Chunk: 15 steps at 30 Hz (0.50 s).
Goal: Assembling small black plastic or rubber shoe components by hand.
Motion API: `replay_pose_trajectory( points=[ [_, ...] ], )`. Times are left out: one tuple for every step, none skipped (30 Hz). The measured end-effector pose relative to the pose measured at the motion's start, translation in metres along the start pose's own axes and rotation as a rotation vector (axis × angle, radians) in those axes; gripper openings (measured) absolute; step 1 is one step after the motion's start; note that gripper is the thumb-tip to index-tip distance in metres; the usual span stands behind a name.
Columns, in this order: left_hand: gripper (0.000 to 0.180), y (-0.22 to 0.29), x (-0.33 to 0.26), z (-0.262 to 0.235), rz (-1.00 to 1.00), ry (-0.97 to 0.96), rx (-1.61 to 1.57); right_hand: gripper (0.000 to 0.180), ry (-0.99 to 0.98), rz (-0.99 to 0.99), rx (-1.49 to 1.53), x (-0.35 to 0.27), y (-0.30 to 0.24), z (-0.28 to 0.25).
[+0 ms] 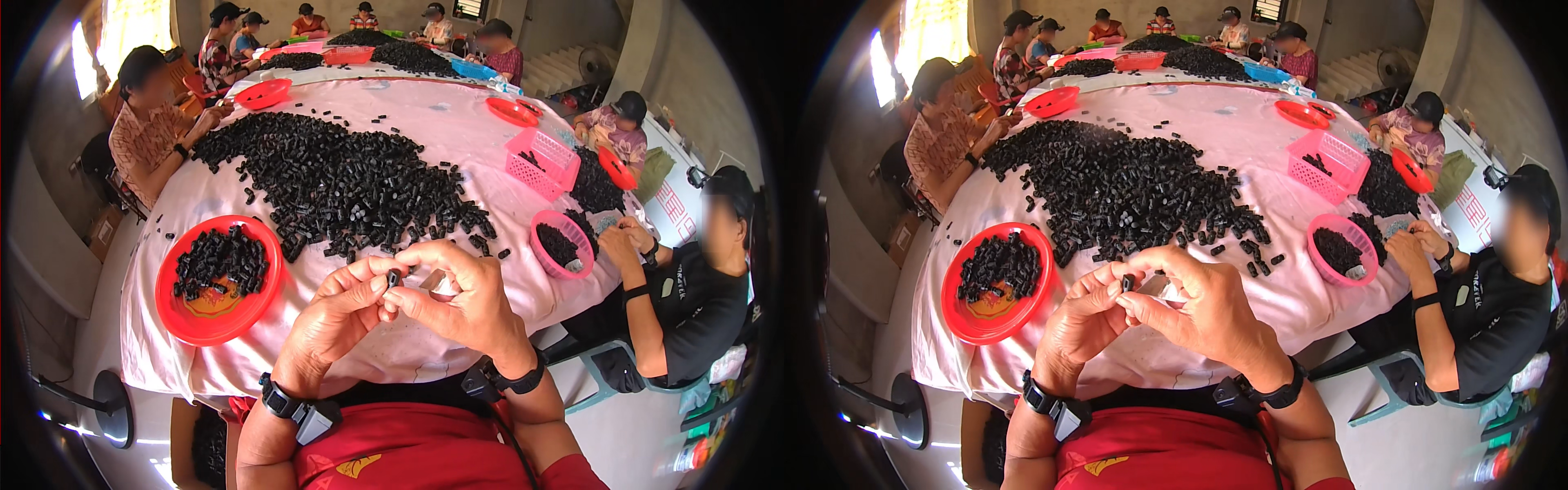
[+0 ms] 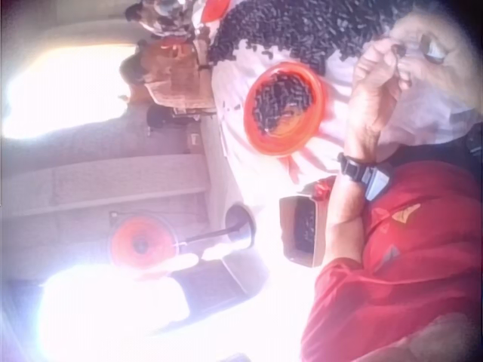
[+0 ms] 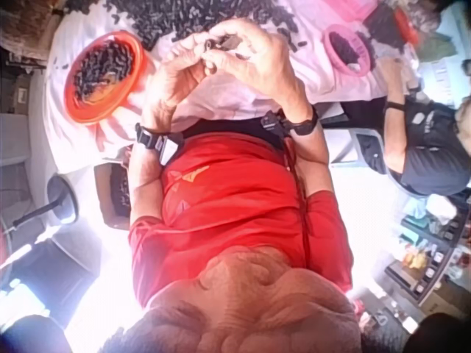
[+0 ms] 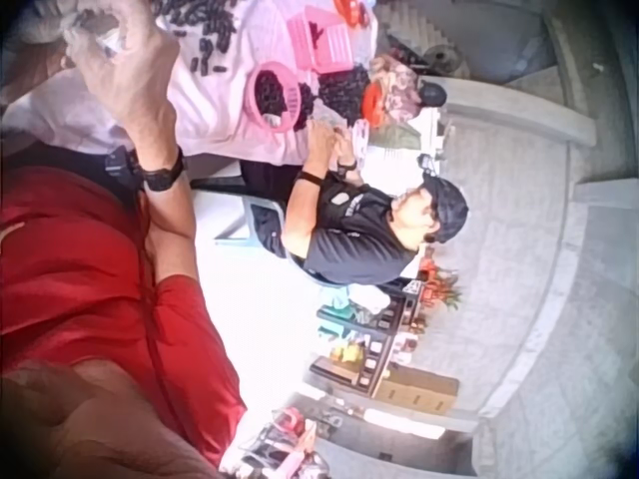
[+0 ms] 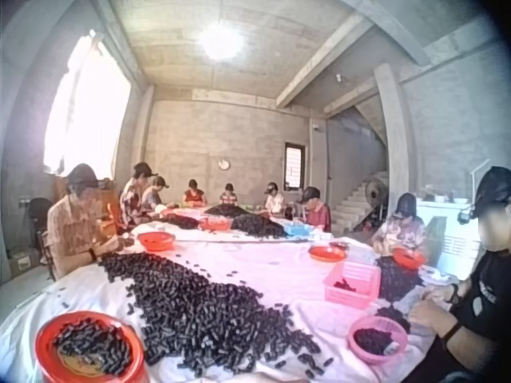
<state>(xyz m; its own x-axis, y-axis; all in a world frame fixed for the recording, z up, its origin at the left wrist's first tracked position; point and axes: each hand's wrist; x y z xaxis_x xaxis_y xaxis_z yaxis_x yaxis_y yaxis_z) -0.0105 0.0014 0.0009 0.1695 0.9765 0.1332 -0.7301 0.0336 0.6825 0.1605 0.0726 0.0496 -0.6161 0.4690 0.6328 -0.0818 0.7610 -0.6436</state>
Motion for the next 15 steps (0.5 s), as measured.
replay_pose_trajectory(
  points=[
    [0.027,0.000,0.000,0.000,-0.007,-0.004,0.015,0.022,-0.007,-0.040,0.079,0.001,-0.001,0.000],
    [0.027,-0.001,0.000,0.000,-0.009,-0.005,0.015,0.022,-0.006,-0.039,0.078,0.001,0.001,0.000],
    [0.027,-0.002,-0.001,-0.001,-0.016,-0.004,0.023,0.022,-0.030,-0.054,0.097,0.000,0.004,0.000],
    [0.027,-0.002,-0.001,-0.001,-0.023,-0.003,0.030,0.022,-0.055,-0.070,0.116,-0.001,0.008,0.000],
    [0.027,-0.002,0.000,-0.002,-0.026,-0.004,0.031,0.022,-0.052,-0.069,0.115,-0.001,0.010,0.000],
    [0.027,-0.002,0.000,-0.002,-0.043,-0.007,0.003,0.022,-0.032,-0.028,0.141,-0.002,0.013,0.001],
    [0.027,-0.002,0.000,-0.002,-0.060,-0.010,-0.025,0.022,-0.011,0.013,0.167,-0.002,0.015,0.001],
    [0.027,-0.002,0.001,-0.001,-0.062,-0.010,-0.025,0.022,-0.010,0.014,0.168,-0.001,0.012,-0.001],
    [0.025,-0.001,0.001,0.000,-0.039,0.025,-0.039,0.024,-0.047,0.013,0.117,0.000,0.006,-0.006],
    [0.024,-0.001,0.001,0.001,-0.016,0.060,-0.054,0.026,-0.084,0.012,0.067,0.000,0.003,-0.008],
    [0.024,0.000,0.001,-0.001,-0.017,0.061,-0.055,0.026,-0.084,0.014,0.068,0.001,0.004,-0.006],
    [0.022,0.001,0.001,-0.002,-0.014,0.084,-0.013,0.029,-0.104,0.004,0.046,0.001,0.007,-0.004],
    [0.020,0.002,0.001,-0.003,-0.011,0.107,0.028,0.031,-0.124,-0.006,0.024,0.000,0.009,-0.002],
    [0.016,0.003,0.001,-0.002,-0.011,0.131,0.051,0.035,-0.128,-0.005,0.025,0.000,0.011,-0.002],
    [0.018,0.003,0.001,-0.006,-0.015,0.124,0.067,0.036,-0.117,0.006,0.058,0.000,0.011,-0.001]
  ],
)
Point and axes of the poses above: each hand's wrist, its own x-axis towards the middle knuckle, its own z-axis out of the palm, y = z × x, and after that the axes turned 4 degrees about -z, right-handed
